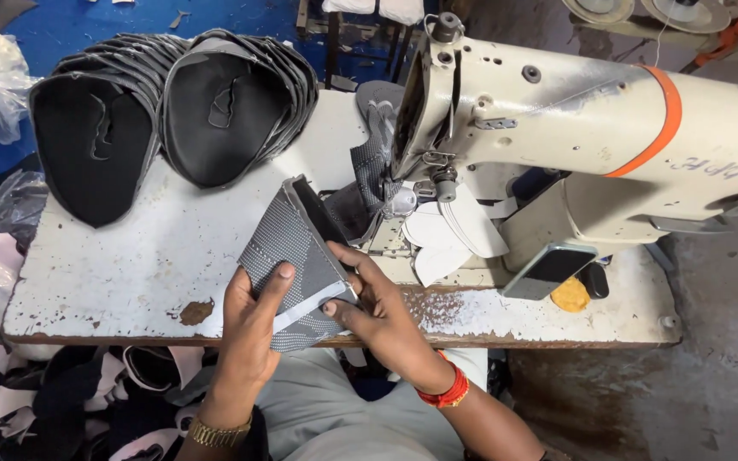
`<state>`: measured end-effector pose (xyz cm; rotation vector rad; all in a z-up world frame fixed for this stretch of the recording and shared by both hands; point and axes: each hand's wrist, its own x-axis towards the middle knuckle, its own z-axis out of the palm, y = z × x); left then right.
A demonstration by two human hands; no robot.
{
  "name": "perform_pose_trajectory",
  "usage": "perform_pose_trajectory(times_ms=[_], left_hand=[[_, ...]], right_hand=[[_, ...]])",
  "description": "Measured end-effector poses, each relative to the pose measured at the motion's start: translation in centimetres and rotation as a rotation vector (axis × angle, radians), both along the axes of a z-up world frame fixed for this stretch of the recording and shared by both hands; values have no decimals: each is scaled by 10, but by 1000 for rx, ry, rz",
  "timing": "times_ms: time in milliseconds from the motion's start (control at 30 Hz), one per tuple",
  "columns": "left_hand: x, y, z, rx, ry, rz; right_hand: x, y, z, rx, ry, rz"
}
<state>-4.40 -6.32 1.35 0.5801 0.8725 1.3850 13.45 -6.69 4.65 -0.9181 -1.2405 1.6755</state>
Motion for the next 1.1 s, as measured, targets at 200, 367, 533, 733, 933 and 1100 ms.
perform_pose_trajectory(times_ms=[200,367,533,733,933,1100], left_hand=[[3,2,9,46,36,8],[7,3,17,77,46,-27],[-4,15,24,-71,58,-144],[14,39,24,-129,-48,-146],[72,68,-4,29,115,-92],[99,76,-14,100,249,16]], right_hand=[[-5,1,1,25,82,-23],[-1,0,0,-15,101,-27],[1,-9,3,-57,96,-62],[19,-17,-35,-72,68,-165],[62,11,-51,-129,169,-268],[89,29,-50,-146,269,-216]])
